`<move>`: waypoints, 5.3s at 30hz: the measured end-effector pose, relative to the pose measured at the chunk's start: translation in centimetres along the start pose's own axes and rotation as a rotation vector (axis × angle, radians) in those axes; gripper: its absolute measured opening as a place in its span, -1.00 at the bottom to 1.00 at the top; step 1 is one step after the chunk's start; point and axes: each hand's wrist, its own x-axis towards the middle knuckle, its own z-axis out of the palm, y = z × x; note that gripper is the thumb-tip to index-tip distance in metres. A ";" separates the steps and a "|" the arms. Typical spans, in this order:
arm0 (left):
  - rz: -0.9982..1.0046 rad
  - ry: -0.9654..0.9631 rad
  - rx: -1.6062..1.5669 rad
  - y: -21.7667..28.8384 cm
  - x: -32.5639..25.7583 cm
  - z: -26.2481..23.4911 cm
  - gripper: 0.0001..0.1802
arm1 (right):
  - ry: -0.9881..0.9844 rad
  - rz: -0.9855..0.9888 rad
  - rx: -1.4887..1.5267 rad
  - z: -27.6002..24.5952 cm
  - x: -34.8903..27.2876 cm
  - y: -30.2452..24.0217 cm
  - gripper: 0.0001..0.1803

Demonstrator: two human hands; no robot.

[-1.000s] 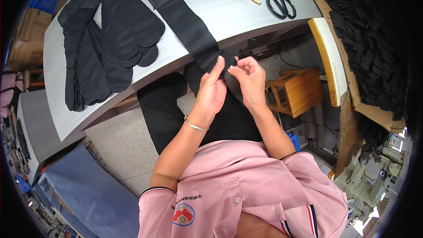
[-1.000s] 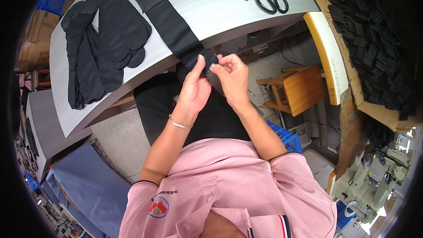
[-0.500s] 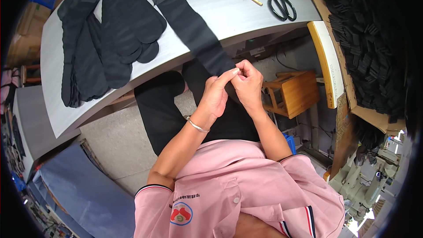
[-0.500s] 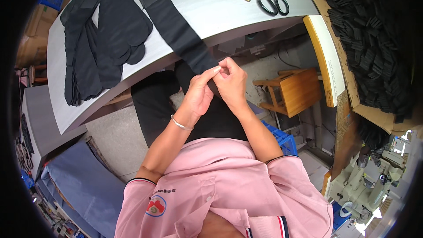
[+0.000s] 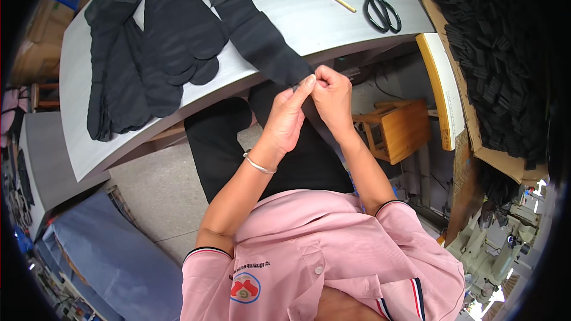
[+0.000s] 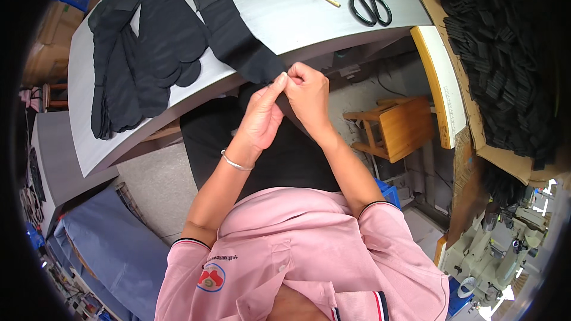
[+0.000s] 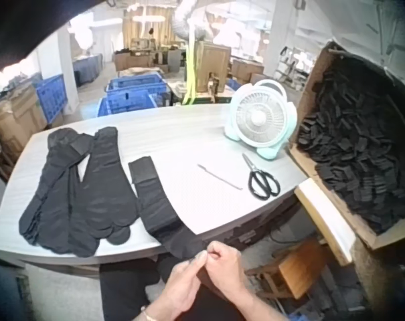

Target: Inserting foam strips into black fabric sleeves at a manufacturing workbench.

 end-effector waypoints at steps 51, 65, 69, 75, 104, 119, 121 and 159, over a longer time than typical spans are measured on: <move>0.122 0.039 -0.190 3.6 1.0 -0.7 -0.58 | -0.403 -0.288 -0.745 -0.7 -4.7 -4.1 -0.35; 0.145 0.053 -0.148 2.0 0.6 0.0 -0.60 | -0.374 -0.255 -0.810 0.0 -3.7 -2.7 -0.57; 0.156 0.027 -0.185 2.2 0.9 -0.2 -0.59 | -0.228 -0.419 -0.798 -0.9 -5.9 -2.9 -0.23; 0.034 0.025 -0.158 -0.8 -0.7 0.8 -0.69 | -0.263 -0.259 -0.848 -0.6 -5.3 -2.0 -0.61; 0.127 -0.030 -0.181 -0.3 0.4 1.3 -0.54 | -0.261 -0.271 -0.884 -1.0 -4.5 -3.5 -0.50; 0.159 0.052 -0.171 1.4 0.7 1.7 -0.56 | -0.308 -0.245 -0.719 0.1 -3.0 -3.5 -0.82; 0.087 -0.008 -0.175 2.3 1.4 0.9 -0.54 | -0.329 -0.187 -0.736 0.0 -3.5 -3.5 -0.70; 0.042 -0.046 -0.108 1.5 0.0 -0.7 -0.65 | -0.441 -0.126 -0.655 -3.0 -6.9 -3.1 -0.22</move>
